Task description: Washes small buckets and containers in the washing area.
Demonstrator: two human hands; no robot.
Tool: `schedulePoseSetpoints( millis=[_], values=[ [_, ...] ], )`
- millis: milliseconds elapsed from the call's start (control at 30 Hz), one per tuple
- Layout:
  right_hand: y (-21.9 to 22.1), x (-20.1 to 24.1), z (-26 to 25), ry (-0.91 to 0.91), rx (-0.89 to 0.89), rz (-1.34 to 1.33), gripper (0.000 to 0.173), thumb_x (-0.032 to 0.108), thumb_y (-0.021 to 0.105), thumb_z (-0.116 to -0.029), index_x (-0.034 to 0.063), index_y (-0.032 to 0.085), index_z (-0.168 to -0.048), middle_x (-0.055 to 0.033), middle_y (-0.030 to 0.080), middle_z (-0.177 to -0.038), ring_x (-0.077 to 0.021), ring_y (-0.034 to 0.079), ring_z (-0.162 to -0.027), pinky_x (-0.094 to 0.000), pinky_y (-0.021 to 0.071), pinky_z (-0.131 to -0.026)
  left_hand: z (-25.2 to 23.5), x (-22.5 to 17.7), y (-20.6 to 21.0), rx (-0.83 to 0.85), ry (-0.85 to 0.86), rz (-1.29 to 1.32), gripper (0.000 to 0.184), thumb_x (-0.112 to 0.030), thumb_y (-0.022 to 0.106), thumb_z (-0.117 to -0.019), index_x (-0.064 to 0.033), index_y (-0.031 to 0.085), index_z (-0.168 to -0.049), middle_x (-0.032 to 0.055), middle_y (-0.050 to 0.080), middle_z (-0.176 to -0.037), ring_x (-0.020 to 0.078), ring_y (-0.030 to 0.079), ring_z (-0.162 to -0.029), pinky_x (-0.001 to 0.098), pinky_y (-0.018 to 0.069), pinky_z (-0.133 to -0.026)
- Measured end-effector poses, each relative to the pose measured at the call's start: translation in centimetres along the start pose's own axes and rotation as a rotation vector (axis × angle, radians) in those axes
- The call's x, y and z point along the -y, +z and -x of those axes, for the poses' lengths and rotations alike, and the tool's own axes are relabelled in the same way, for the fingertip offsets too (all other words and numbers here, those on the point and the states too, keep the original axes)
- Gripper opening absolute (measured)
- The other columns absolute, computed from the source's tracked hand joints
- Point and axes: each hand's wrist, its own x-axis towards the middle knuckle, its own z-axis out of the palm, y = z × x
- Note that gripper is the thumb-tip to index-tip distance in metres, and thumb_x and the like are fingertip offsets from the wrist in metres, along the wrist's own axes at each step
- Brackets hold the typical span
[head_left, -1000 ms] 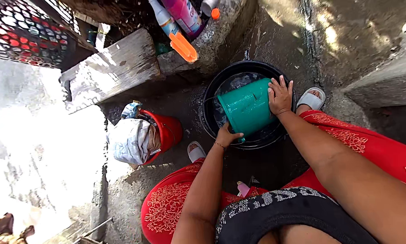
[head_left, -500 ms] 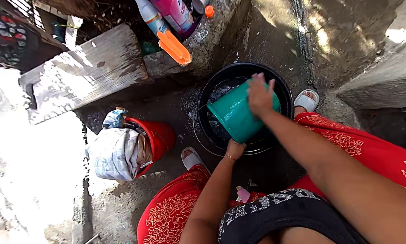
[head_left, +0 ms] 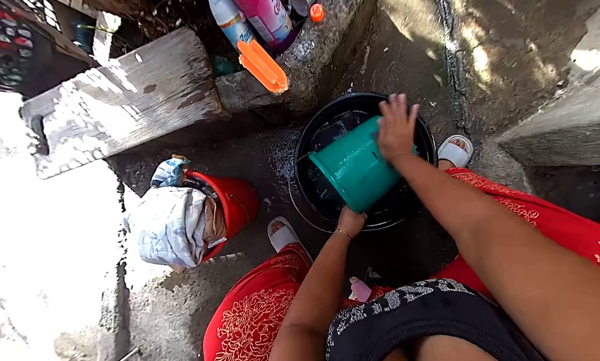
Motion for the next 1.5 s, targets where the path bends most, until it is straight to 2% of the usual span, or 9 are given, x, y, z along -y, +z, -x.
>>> schedulePoseSetpoints(
  millis=[100, 300, 567, 833, 1100, 1200, 1300, 1400, 1500],
  values=[
    [-0.3, -2.5, -2.5, 0.112, -0.092, 0.077, 0.054, 0.032, 0.028, -0.1113, 0.0019, 0.045, -0.153, -0.0251, 0.033, -0.164, -0.0441, 0.020, -0.156, -0.0697, 0.0081, -0.124, -0.1, -0.4, -0.2, 0.019, -0.019, -0.016, 0.042, 0.004, 0.069, -0.0872, 0.0109, 0.060, -0.127, 0.0234, 0.067, -0.124, 0.0234, 0.064, -0.119, 0.0369, 0.0490, -0.107],
    [1.2, 11.0, 5.4, -0.384, -0.024, -0.304, 0.041, 0.020, 0.039, -0.1085, 0.0093, 0.058, -0.144, -0.0155, 0.047, -0.158, -0.0350, 0.036, -0.152, -0.0628, 0.0213, -0.124, -0.3, 0.2, -0.1, 0.005, 0.065, -0.030, 0.045, 0.003, 0.072, -0.0863, 0.0124, 0.059, -0.128, 0.0243, 0.067, -0.125, 0.0240, 0.064, -0.120, 0.0360, 0.0481, -0.109],
    [-0.1, -2.6, -4.2, 0.030, -0.075, 0.045, 0.050, 0.024, 0.033, -0.1100, 0.0002, 0.044, -0.153, -0.0281, 0.032, -0.163, -0.0464, 0.019, -0.156, -0.0655, 0.0100, -0.126, -0.4, -0.7, -0.3, 0.037, -0.015, -0.015, 0.041, 0.004, 0.069, -0.0874, 0.0106, 0.060, -0.127, 0.0230, 0.067, -0.125, 0.0232, 0.064, -0.120, 0.0372, 0.0485, -0.107],
    [1.4, 10.1, 5.8, -0.428, -0.043, -0.295, 0.045, 0.011, 0.040, -0.1013, 0.0109, 0.059, -0.142, -0.0168, 0.048, -0.157, -0.0371, 0.036, -0.151, -0.0640, 0.0216, -0.123, -0.6, 0.6, -0.1, 0.016, 0.039, 0.026, 0.046, 0.004, 0.072, -0.0857, 0.0122, 0.058, -0.129, 0.0238, 0.066, -0.125, 0.0226, 0.065, -0.118, 0.0356, 0.0492, -0.107],
    [-1.2, -3.8, -1.7, 0.235, 0.003, 0.037, 0.050, 0.023, 0.030, -0.1095, 0.0014, 0.046, -0.152, -0.0276, 0.035, -0.162, -0.0474, 0.019, -0.155, -0.0683, 0.0073, -0.124, -0.6, -0.5, 0.0, 0.049, -0.035, 0.010, 0.043, 0.004, 0.069, -0.0869, 0.0106, 0.059, -0.128, 0.0226, 0.067, -0.124, 0.0223, 0.064, -0.118, 0.0367, 0.0492, -0.106],
    [-1.0, 4.2, 2.5, 0.090, 0.110, -0.049, 0.055, 0.025, 0.026, -0.1101, -0.0016, 0.037, -0.157, -0.0258, 0.030, -0.165, -0.0422, 0.018, -0.157, -0.0675, 0.0091, -0.125, -0.6, -0.1, 0.2, 0.035, -0.019, 0.008, 0.042, 0.003, 0.070, -0.0866, 0.0104, 0.059, -0.127, 0.0220, 0.067, -0.123, 0.0218, 0.065, -0.117, 0.0358, 0.0498, -0.105],
    [0.5, 10.2, 7.6, -0.236, 0.147, -0.162, 0.052, 0.024, 0.031, -0.1085, 0.0085, 0.045, -0.156, -0.0093, 0.042, -0.163, -0.0268, 0.031, -0.155, -0.0624, 0.0125, -0.126, -0.8, 0.9, 0.4, 0.019, 0.088, -0.026, 0.042, -0.001, 0.073, -0.0886, 0.0120, 0.060, -0.126, 0.0236, 0.068, -0.122, 0.0226, 0.065, -0.117, 0.0353, 0.0487, -0.107],
    [0.6, 7.2, 5.4, -0.296, 0.222, -0.110, 0.053, 0.031, 0.027, -0.1097, 0.0123, 0.043, -0.157, -0.0118, 0.038, -0.165, -0.0305, 0.028, -0.156, -0.0684, 0.0107, -0.124, -0.8, 0.6, 0.0, 0.034, 0.013, -0.034, 0.042, 0.001, 0.070, -0.0884, 0.0113, 0.059, -0.128, 0.0240, 0.066, -0.126, 0.0246, 0.064, -0.121, 0.0373, 0.0479, -0.109],
    [-0.4, -0.5, 0.1, 0.064, 0.281, 0.013, 0.056, 0.034, 0.028, -0.1105, 0.0087, 0.037, -0.160, -0.0208, 0.028, -0.167, -0.0400, 0.017, -0.158, -0.0734, 0.0046, -0.122, -0.5, 0.0, -0.2, 0.057, -0.068, -0.061, 0.042, -0.002, 0.068, -0.0906, 0.0093, 0.059, -0.130, 0.0237, 0.065, -0.128, 0.0260, 0.062, -0.124, 0.0401, 0.0470, -0.110]
  ],
)
